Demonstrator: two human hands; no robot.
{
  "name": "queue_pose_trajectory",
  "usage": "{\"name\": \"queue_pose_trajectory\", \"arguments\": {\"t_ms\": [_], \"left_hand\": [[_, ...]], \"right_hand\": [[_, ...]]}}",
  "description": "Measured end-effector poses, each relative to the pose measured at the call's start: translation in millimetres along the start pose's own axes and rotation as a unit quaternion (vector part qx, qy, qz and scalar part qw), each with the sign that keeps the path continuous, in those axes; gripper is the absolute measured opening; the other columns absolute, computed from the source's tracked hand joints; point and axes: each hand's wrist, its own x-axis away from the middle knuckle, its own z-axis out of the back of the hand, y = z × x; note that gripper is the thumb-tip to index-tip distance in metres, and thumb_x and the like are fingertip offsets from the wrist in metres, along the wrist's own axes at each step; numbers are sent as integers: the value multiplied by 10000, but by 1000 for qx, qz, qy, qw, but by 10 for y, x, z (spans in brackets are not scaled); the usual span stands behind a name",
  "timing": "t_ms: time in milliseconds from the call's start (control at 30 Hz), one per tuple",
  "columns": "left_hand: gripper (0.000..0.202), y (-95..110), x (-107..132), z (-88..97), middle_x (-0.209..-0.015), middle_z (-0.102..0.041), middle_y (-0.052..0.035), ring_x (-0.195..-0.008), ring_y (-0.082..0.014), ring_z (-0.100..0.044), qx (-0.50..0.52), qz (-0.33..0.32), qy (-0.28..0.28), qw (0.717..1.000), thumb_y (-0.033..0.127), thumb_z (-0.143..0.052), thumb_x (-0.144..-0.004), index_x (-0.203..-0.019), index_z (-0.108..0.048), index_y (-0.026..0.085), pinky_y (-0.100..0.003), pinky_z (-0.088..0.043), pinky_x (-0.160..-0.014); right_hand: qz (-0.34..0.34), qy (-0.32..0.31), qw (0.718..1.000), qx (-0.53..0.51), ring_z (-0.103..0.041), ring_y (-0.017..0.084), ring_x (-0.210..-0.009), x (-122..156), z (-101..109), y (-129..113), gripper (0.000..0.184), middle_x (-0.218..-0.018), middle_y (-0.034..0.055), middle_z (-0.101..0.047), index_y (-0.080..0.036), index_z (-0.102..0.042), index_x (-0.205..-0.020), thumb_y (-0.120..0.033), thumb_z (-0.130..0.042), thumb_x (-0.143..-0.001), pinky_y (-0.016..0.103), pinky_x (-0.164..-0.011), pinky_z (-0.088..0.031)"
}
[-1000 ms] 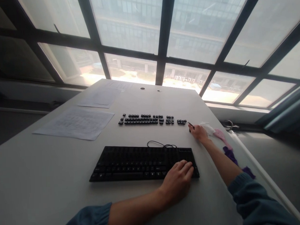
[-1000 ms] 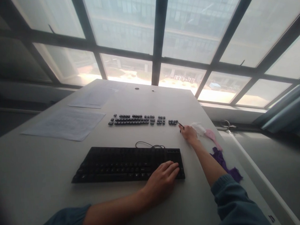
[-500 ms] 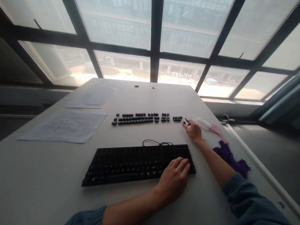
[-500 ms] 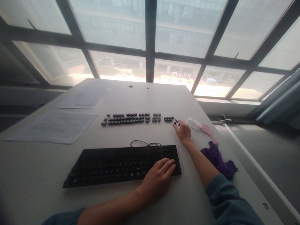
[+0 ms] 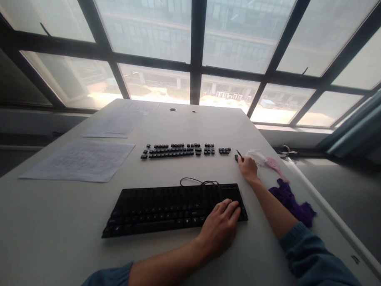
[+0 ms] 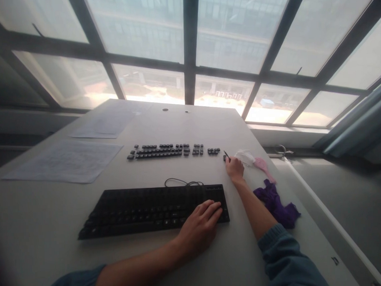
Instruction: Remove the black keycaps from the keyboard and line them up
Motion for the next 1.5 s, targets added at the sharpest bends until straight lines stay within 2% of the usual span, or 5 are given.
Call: {"name": "queue_pose_trajectory", "arguments": {"t_ms": [167, 333, 700, 1100, 1500], "left_hand": [[450, -7, 8, -23, -1431, -516, -101, -1310, -263, -427, -5, -1, 3, 1000, 195, -503, -912, -1359, -522, 146, -382, -377, -1108], [445, -9, 16, -33, -1439, -512, -89, -1314, -256, -421, -9, 0, 4, 1000, 209, -499, -922, -1363, -519, 152, -380, -377, -1111], [445, -6, 9, 1, -1445, -508, -82, -1313, -262, -424, -8, 1, -7, 1000, 200, -485, -923, -1364, -523, 154, -387, -388, -1105], [456, -9, 11, 25, -1443, -509, -99, -1319, -265, -430, -7, 0, -11, 1000, 209, -486, -922, -1374, -518, 154, -393, -387, -1107], [454, -16, 15, -35, -1448, -505, -88, -1317, -266, -423, -7, 4, -8, 1000, 207, -482, -925, -1374, -517, 151, -384, -378, -1111]], "right_hand": [[-1, 5, 1000, -18, -696, 277, -871, 20, 3, 55, 359, -913, 153, -749, -158, -755, -938, -416, -506, -951, 301, -706, -441], [-13, 1, 999, -45, -697, 278, -830, 4, -26, 37, 346, -841, 109, -749, -187, -745, -890, -515, -643, -845, 296, -674, -445], [13, -13, 998, -58, -695, 252, -880, -97, -121, -2, 241, -918, 101, -758, -200, -744, -974, -394, -678, -848, 271, -706, -455], [48, -23, 997, -55, -681, 231, -910, -208, -173, -103, 245, -961, 92, -745, -198, -739, -1029, -371, -647, -882, 268, -730, -440], [46, -28, 997, -47, -678, 229, -908, -232, -169, -132, 247, -962, 98, -743, -193, -741, -1025, -374, -641, -891, 262, -723, -437]]}}
